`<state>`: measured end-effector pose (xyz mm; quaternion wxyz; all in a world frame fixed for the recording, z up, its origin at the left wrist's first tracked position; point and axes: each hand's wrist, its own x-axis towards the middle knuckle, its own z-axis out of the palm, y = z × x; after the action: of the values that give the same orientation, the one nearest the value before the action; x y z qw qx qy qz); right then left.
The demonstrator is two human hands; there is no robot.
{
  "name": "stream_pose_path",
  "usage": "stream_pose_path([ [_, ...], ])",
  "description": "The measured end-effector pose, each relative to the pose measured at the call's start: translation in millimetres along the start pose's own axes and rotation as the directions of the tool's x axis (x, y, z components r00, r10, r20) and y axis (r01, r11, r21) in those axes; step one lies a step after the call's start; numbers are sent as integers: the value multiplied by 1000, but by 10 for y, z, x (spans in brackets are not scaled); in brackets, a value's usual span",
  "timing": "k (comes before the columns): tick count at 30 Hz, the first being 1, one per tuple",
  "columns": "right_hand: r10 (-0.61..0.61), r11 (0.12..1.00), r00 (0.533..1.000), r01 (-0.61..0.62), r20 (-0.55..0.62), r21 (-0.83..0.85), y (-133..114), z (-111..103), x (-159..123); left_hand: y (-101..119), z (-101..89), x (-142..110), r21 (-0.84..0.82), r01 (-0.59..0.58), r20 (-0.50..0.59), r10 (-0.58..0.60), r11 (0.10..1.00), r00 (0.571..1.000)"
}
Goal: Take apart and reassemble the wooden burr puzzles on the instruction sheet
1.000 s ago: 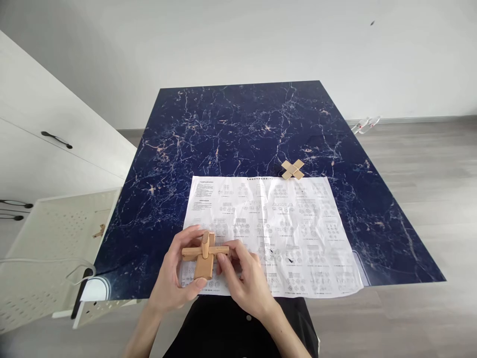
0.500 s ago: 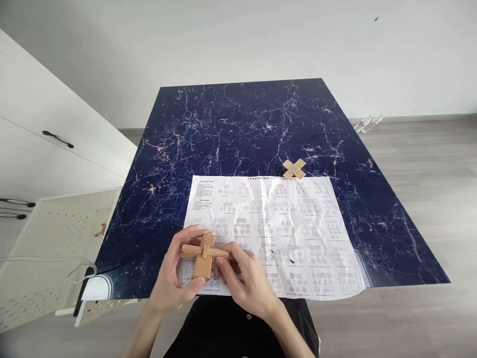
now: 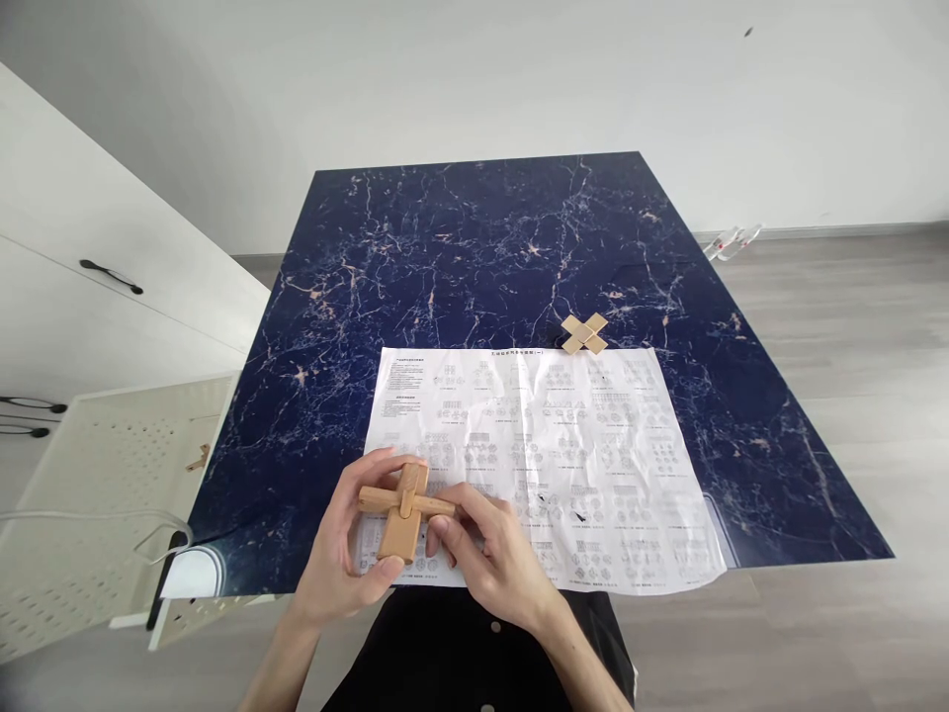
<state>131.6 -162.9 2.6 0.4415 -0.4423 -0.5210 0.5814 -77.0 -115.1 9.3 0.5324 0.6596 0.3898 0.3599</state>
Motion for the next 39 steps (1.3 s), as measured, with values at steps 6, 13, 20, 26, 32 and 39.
stream_pose_path([
  [6,-18,998,997,14,-72,-56,8,52,-20,-2,-4,5,1,-7,12,7,1000,1000],
  [13,-59,985,987,33,-148,-172,21,110,-46,-3,6,-4,-5,-22,8,22,1000,1000],
  [20,-35,994,987,18,-155,-110,-9,105,-13,-4,0,12,22,-3,-12,3,1000,1000],
  [26,79,989,977,-52,-197,140,-22,32,7,-23,-1,8,77,74,-31,-72,994,997],
  [32,102,981,964,-56,-245,187,-19,21,22,6,21,50,193,97,-56,-88,976,995],
  [39,96,975,959,-36,-268,221,13,40,23,66,99,127,402,-27,109,-18,915,994],
])
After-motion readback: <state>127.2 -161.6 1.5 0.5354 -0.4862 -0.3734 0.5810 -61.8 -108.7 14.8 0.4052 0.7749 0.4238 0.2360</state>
